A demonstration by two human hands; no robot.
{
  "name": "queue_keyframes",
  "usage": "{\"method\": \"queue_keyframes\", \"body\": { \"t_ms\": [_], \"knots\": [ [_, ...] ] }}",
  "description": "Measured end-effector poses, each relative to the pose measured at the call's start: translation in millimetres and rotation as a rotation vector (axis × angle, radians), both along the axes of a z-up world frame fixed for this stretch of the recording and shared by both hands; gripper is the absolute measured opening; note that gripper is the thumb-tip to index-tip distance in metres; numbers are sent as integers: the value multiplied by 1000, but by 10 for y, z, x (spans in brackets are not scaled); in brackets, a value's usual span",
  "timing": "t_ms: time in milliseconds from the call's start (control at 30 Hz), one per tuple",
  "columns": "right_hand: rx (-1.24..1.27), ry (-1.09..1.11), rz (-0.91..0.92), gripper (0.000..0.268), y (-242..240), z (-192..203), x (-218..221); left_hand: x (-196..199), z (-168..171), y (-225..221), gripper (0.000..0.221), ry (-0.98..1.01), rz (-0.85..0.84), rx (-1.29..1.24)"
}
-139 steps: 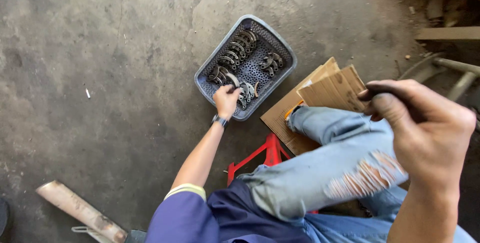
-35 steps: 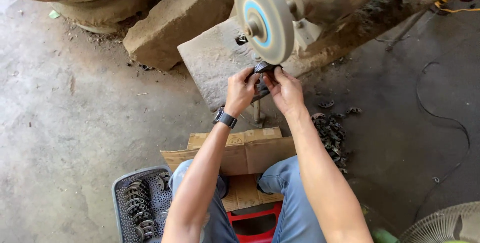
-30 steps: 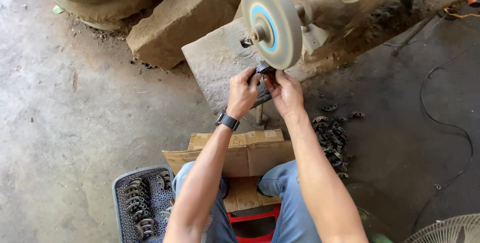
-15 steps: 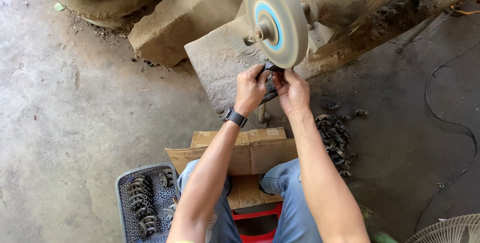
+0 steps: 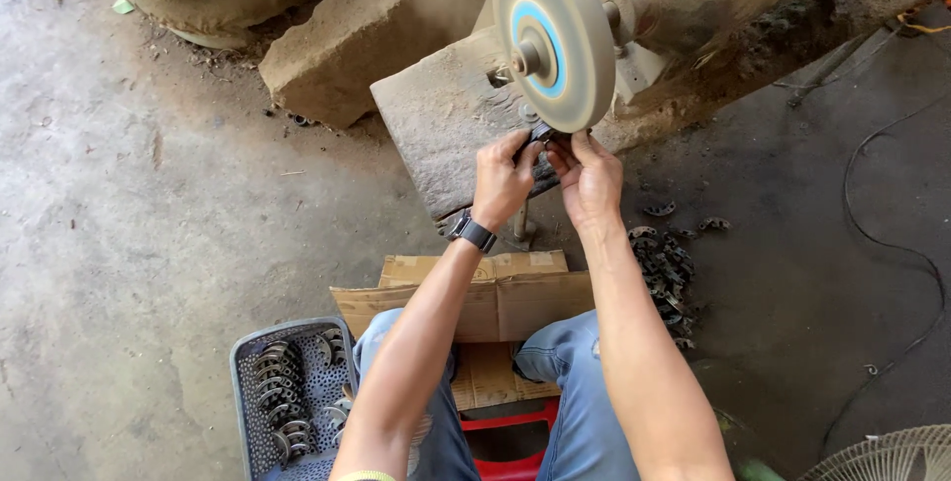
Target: Grinding the surface of a motorcycle brake shoe on a bench grinder.
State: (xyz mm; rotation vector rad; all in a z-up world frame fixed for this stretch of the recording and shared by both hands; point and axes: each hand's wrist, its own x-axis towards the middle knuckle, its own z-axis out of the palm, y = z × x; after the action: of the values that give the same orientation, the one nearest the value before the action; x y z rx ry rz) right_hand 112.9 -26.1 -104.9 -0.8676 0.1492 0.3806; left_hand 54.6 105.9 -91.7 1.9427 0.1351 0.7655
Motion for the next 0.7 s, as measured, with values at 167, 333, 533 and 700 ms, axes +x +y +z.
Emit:
{"method": "queue_keyframes", "body": {
  "t_ms": [167,333,533,700],
  "knots": [
    [-15,-47,37,26,81,-41,-19,-126,42,61,14,61,-3,-49],
    [-91,-89,87,26,195,79,-100,-238,91,137,13,109,15,-104],
    [-80,-96,18,25,24,35,-27,-94,65,10,15,27,-8,-41],
    [-150,-135,44,23,115,111,-74,-173,-35,73,18,28,16,-38]
  ]
}}
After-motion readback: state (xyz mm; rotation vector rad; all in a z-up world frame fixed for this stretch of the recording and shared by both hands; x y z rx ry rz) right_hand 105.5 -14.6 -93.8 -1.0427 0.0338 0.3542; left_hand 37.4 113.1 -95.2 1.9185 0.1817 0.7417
